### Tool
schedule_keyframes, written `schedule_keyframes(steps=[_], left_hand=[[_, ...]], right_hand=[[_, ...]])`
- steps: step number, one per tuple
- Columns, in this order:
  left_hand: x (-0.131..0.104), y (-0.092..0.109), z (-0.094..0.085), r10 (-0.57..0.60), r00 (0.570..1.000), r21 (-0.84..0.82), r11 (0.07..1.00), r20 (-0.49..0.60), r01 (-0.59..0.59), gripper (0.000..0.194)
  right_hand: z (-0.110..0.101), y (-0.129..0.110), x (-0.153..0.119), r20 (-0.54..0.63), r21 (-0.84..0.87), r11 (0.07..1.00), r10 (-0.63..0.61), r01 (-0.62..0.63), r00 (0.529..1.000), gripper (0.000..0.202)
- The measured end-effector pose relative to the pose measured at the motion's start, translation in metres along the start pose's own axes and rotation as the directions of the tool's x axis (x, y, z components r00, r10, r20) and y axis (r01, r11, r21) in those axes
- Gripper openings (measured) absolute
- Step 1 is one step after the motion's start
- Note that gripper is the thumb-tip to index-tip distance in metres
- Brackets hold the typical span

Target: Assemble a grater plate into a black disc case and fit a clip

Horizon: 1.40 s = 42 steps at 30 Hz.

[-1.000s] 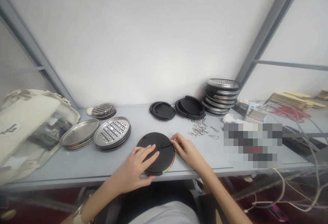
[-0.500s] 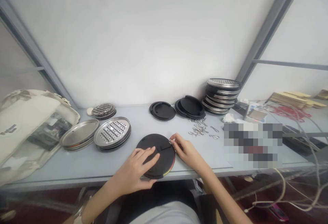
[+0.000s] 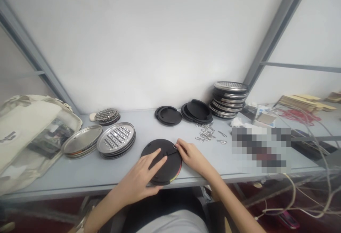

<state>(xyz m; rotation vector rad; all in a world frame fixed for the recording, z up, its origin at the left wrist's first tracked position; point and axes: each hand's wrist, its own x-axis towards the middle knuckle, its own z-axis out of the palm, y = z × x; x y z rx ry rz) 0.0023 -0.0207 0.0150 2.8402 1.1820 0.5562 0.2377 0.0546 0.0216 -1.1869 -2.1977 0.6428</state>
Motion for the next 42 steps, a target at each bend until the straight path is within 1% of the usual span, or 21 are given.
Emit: schedule_keyframes(steps=[3, 7, 13, 23, 42], left_hand=[[-0.001, 0.005, 0.003, -0.023, 1.0, 0.04, 0.999, -0.019, 0.024, 0.077], [-0.001, 0.009, 0.008, -0.057, 0.996, 0.105, 0.992, -0.072, 0.064, 0.072], [0.0, 0.008, 0.016, -0.052, 0.99, 0.155, 0.985, -0.13, 0.072, 0.071], [-0.001, 0.008, 0.016, -0.044, 0.993, 0.172, 0.983, -0.106, 0.062, 0.073], [-0.001, 0.008, 0.015, -0.027, 0.994, 0.217, 0.975, -0.102, 0.049, 0.072]], right_hand=[[0.002, -0.003, 0.008, -0.014, -0.019, 1.0, 0.0, -0.001, 1.0, 0.029], [0.01, -0.004, 0.016, -0.044, -0.034, 0.999, 0.006, -0.007, 0.999, 0.028], [0.015, 0.001, 0.011, -0.084, -0.052, 0.999, 0.012, -0.016, 0.996, 0.028], [0.016, 0.002, 0.008, -0.063, -0.067, 0.998, 0.002, -0.006, 0.998, 0.026], [0.014, 0.003, 0.008, -0.038, -0.094, 0.995, 0.005, -0.009, 0.999, 0.025]])
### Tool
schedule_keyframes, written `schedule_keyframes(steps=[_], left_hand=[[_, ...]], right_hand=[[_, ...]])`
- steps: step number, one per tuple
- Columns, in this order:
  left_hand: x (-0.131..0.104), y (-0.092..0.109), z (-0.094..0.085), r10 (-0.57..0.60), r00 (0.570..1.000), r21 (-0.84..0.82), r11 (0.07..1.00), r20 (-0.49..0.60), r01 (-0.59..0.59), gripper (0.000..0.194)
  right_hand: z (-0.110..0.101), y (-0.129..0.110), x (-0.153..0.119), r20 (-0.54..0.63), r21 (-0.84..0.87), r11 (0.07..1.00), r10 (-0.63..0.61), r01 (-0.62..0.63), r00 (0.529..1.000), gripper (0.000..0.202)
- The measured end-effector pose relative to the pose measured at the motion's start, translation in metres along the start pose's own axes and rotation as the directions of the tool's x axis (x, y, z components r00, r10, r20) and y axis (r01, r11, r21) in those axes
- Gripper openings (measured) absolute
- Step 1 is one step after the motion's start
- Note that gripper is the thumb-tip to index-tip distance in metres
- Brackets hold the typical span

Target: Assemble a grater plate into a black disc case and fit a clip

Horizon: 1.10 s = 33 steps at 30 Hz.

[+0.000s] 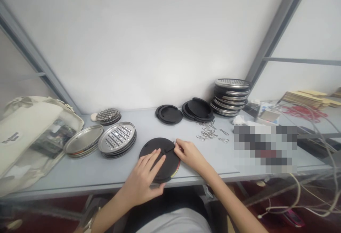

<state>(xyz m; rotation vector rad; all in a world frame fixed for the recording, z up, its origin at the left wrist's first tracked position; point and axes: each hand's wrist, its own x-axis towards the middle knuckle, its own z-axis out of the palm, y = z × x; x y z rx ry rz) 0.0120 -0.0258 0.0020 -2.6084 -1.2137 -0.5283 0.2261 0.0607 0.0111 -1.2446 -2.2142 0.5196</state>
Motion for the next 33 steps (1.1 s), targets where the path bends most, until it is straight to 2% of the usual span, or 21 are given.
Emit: schedule_keyframes(steps=[22, 33], left_hand=[[0.0008, -0.0011, 0.0, 0.013, 1.0, -0.027, 1.0, -0.021, -0.013, 0.07], [0.0001, -0.001, 0.0003, 0.007, 1.0, -0.021, 1.0, -0.008, -0.007, 0.07]], right_hand=[[0.0, -0.0005, -0.0014, 0.014, -0.03, 0.999, -0.033, 0.033, 0.999, 0.023], [0.0012, -0.0005, -0.0012, -0.002, -0.036, 0.999, 0.003, -0.004, 1.0, 0.029]])
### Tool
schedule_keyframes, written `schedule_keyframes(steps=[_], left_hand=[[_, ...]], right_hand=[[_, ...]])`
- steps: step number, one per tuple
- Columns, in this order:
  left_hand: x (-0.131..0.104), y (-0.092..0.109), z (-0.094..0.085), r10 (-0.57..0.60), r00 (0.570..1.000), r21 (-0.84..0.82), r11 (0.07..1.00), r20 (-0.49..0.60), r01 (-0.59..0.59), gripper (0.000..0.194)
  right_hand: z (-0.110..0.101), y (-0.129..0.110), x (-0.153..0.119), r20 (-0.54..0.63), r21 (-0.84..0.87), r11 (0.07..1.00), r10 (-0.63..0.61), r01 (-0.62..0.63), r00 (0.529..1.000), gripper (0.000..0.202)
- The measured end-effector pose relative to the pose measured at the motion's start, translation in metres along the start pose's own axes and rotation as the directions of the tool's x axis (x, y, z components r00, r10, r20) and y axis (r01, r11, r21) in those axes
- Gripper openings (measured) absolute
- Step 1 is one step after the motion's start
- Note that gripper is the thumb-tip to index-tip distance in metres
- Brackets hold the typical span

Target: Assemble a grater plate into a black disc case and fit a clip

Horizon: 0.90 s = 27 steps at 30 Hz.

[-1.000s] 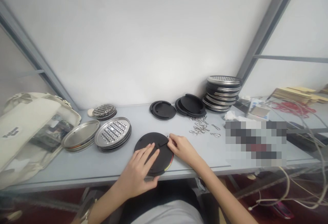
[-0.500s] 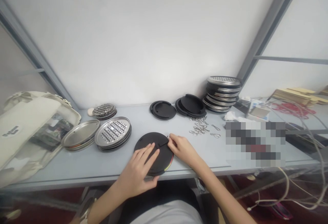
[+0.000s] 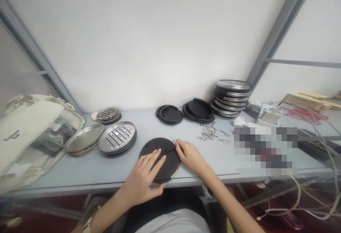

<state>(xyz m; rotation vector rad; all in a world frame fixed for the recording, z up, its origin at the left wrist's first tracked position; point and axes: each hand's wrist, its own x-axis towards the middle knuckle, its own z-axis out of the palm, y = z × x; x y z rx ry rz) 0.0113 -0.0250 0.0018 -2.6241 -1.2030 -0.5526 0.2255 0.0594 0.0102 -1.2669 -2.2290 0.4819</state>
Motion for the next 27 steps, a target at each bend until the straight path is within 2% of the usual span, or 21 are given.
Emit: schedule_keyframes(steps=[6, 14, 27], left_hand=[[0.0002, 0.0004, -0.0007, -0.004, 1.0, -0.009, 1.0, 0.001, 0.004, 0.07], [-0.0002, 0.0001, -0.0001, -0.002, 1.0, -0.02, 1.0, 0.0, 0.002, 0.069], [0.0001, -0.0007, 0.0006, -0.004, 1.0, -0.028, 1.0, -0.009, 0.004, 0.069]], right_hand=[[-0.0008, -0.0014, 0.0004, -0.012, 0.036, 0.999, 0.004, -0.003, 1.0, 0.033], [0.0016, -0.0007, -0.0005, 0.009, 0.088, 0.996, 0.005, -0.006, 1.0, 0.021], [0.0011, 0.002, 0.0009, -0.003, 0.006, 1.0, -0.009, 0.009, 1.0, 0.024]])
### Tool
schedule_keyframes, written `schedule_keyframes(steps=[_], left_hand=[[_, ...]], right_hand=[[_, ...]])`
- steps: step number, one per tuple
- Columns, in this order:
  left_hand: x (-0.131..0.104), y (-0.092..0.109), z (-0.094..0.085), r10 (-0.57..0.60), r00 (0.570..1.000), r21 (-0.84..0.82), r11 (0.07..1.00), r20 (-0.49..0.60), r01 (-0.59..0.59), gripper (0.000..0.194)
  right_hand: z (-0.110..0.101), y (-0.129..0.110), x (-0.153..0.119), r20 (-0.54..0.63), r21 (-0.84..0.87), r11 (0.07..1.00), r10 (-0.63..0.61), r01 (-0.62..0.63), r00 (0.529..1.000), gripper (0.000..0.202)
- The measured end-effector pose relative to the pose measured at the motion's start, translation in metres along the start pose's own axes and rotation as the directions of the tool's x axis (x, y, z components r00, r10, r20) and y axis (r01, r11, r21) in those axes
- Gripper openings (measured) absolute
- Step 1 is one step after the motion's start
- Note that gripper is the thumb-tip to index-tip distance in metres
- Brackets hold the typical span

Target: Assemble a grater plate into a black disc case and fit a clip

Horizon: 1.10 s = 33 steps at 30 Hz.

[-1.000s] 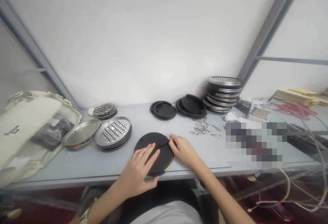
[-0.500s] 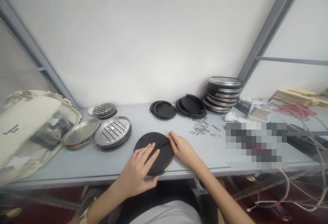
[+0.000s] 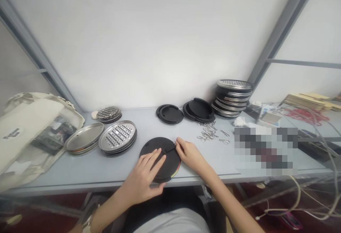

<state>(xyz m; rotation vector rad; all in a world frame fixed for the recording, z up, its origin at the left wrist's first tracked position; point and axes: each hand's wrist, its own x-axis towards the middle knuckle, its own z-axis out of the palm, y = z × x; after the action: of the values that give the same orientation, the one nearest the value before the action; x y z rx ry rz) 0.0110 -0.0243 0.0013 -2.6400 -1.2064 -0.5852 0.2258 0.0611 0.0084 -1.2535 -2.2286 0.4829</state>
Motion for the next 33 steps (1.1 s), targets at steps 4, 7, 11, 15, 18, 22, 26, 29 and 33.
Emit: schedule_keyframes(steps=[4, 7, 11, 15, 18, 22, 26, 29, 33], left_hand=[[-0.0005, 0.0002, -0.0003, 0.008, 1.0, -0.003, 1.0, 0.002, -0.008, 0.069], [-0.0005, 0.0003, -0.0005, 0.007, 1.0, -0.006, 1.0, -0.001, -0.007, 0.07], [-0.0002, 0.0001, -0.0005, 0.007, 1.0, -0.009, 1.0, 0.0, -0.007, 0.07], [-0.0003, -0.0001, -0.0006, 0.006, 1.0, -0.004, 1.0, 0.011, -0.006, 0.07], [-0.0006, 0.0001, -0.0003, 0.003, 1.0, -0.006, 1.0, 0.01, -0.003, 0.069], [-0.001, 0.0001, 0.0005, 0.003, 1.0, -0.003, 1.0, 0.004, -0.003, 0.07], [-0.0006, 0.0, 0.0, 0.004, 1.0, -0.001, 1.0, -0.003, -0.004, 0.07], [-0.0003, 0.0005, -0.0012, 0.008, 1.0, 0.003, 1.0, 0.003, -0.008, 0.069], [-0.0002, 0.0011, -0.0018, 0.008, 1.0, 0.001, 1.0, 0.0, -0.008, 0.068]], right_hand=[[-0.0005, 0.0002, -0.0001, 0.002, -0.015, 1.0, 0.001, -0.001, 1.0, 0.024], [-0.0008, 0.0, -0.0002, 0.004, -0.011, 1.0, -0.002, 0.002, 1.0, 0.024], [-0.0007, -0.0001, 0.0, -0.003, -0.022, 1.0, -0.005, 0.005, 1.0, 0.024], [-0.0008, -0.0002, 0.0002, 0.0, -0.028, 1.0, -0.014, 0.014, 1.0, 0.023], [-0.0011, -0.0006, 0.0, 0.002, -0.031, 0.999, -0.014, 0.014, 1.0, 0.023], [-0.0011, -0.0009, 0.0001, 0.005, -0.031, 1.0, -0.006, 0.006, 1.0, 0.023], [-0.0008, -0.0004, 0.0004, -0.003, -0.035, 0.999, -0.014, 0.014, 1.0, 0.024], [-0.0014, -0.0003, 0.0005, 0.004, -0.038, 0.999, -0.009, 0.009, 1.0, 0.024], [-0.0018, -0.0002, 0.0006, 0.017, -0.036, 0.999, -0.008, 0.008, 1.0, 0.023]])
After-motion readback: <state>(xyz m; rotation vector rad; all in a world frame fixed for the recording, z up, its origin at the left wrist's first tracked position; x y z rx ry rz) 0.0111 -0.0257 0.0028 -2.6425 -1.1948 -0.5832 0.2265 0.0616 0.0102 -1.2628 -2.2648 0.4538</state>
